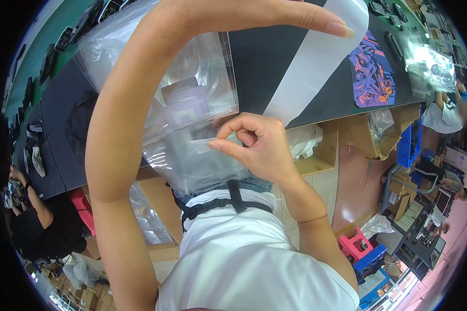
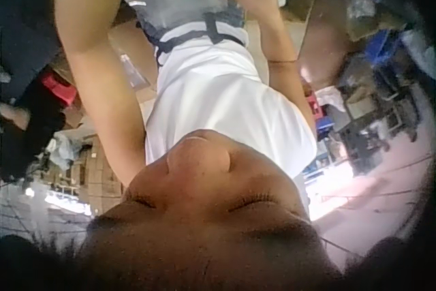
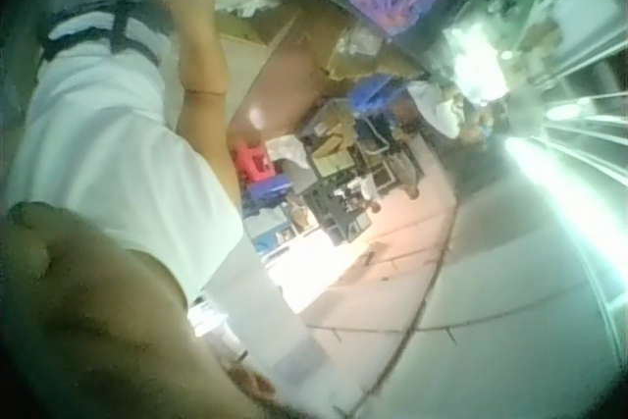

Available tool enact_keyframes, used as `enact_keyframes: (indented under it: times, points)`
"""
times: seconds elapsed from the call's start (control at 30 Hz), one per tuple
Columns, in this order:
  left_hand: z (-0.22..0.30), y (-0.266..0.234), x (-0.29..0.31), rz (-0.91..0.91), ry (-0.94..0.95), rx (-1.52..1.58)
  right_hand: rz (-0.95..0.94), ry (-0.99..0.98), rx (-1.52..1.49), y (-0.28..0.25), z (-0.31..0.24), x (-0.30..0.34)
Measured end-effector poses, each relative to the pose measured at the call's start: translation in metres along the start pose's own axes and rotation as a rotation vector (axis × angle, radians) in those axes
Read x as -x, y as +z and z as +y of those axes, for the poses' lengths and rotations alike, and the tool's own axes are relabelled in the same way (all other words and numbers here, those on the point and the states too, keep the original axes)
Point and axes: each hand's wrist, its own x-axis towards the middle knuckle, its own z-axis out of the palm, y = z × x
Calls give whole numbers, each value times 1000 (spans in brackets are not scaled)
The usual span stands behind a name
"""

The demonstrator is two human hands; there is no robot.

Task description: The person is peeling square stickers from a roll and applying them to clear plastic packaging bags containing electronic components.

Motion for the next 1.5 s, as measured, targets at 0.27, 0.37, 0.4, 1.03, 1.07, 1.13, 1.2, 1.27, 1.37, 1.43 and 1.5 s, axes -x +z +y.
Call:
enact_keyframes:
  times: [0.27,0.37,0.4,1.03,1.07,1.13,1.2,1.27,1.37,1.43,1.5]
  points:
    - [0,10,3,113,16,19,174,-267,175,16,9,1]
    - [-11,13,-3,95,20,75,244,-205,112,22,9,5]
    - [-10,14,-4,49,-20,112,265,-200,42,23,14,4]
    - [-11,5,-4,-39,-136,236,-223,-702,815,33,37,41]
    - [-6,2,-2,-57,-183,218,-175,-717,816,28,38,37]
    - [-1,-7,7,-41,-92,150,-143,-733,808,21,37,31]
    - [-1,-19,-11,-150,-160,225,-186,-733,873,15,28,31]
    - [-2,-11,0,-78,-87,276,-207,-709,855,17,37,35]
    - [-6,-5,10,83,70,367,-289,-700,880,10,42,30]
    - [-5,-8,10,54,42,358,-358,-727,916,4,38,26]
    - [-10,-24,-1,-70,-15,438,-404,-713,981,2,33,25]
